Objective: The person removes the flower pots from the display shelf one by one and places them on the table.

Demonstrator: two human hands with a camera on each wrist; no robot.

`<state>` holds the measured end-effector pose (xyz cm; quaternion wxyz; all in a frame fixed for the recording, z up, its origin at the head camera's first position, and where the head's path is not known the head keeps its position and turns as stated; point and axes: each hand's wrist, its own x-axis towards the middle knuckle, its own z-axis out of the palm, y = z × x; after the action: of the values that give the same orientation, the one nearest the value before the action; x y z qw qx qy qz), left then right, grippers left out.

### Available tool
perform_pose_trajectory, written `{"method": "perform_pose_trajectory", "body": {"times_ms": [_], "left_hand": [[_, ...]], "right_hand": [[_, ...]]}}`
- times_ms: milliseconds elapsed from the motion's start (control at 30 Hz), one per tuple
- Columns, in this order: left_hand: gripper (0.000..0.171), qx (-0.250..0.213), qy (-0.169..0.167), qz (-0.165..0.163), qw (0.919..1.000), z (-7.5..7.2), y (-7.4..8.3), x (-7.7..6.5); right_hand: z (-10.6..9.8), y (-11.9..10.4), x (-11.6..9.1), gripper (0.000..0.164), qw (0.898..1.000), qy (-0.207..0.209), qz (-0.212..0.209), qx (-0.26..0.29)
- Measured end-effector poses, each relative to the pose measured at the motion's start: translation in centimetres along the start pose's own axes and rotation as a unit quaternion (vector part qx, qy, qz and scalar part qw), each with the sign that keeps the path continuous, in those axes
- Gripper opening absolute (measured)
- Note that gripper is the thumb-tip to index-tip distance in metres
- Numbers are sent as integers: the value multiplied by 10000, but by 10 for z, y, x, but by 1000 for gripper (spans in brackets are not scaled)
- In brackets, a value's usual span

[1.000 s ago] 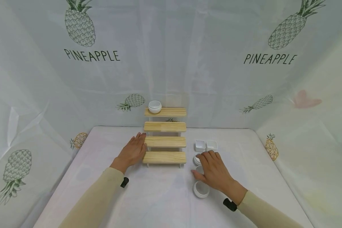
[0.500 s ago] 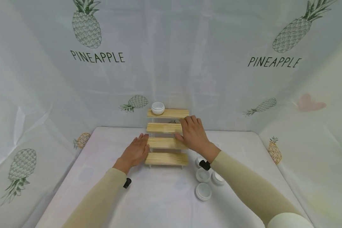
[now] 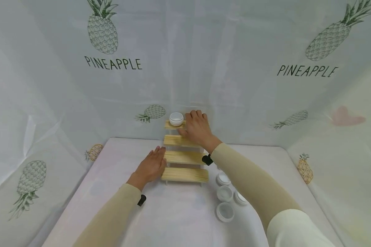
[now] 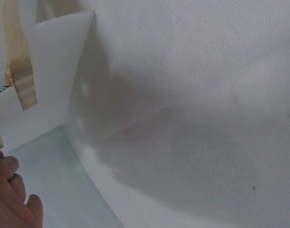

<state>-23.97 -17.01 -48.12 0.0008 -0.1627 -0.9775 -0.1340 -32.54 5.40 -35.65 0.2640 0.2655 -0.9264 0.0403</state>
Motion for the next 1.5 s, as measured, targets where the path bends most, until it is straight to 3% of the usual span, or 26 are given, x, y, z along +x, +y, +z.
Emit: {"method": "perform_pose_trajectory", "body": {"times_ms": [133,400,633,833,1100,1500], "left_hand": [[61,-16,-19,31,10000,2,2,0],[62,58,-87,34,9999,4,6,1],[61,124,-148,26,9998,5,6,2],[62,200,-127,55,9997,3,6,1],[63,329,-62,-24,9994,4,3,1],[62,332,26,23,9994,0,-1,-1]], "right_hand": [[3,-2,10,62,9999,0,102,-70],[5,-7,28,77,9927,-986,701,34],[6,-8,32,77,9881,-1258,879,69],[6,-4,30,71,9907,-1108,740,273],[11,1,27,63,9972,-618,-95,-413],[8,-3,23,58,9972,-141,-378,-627]]}}
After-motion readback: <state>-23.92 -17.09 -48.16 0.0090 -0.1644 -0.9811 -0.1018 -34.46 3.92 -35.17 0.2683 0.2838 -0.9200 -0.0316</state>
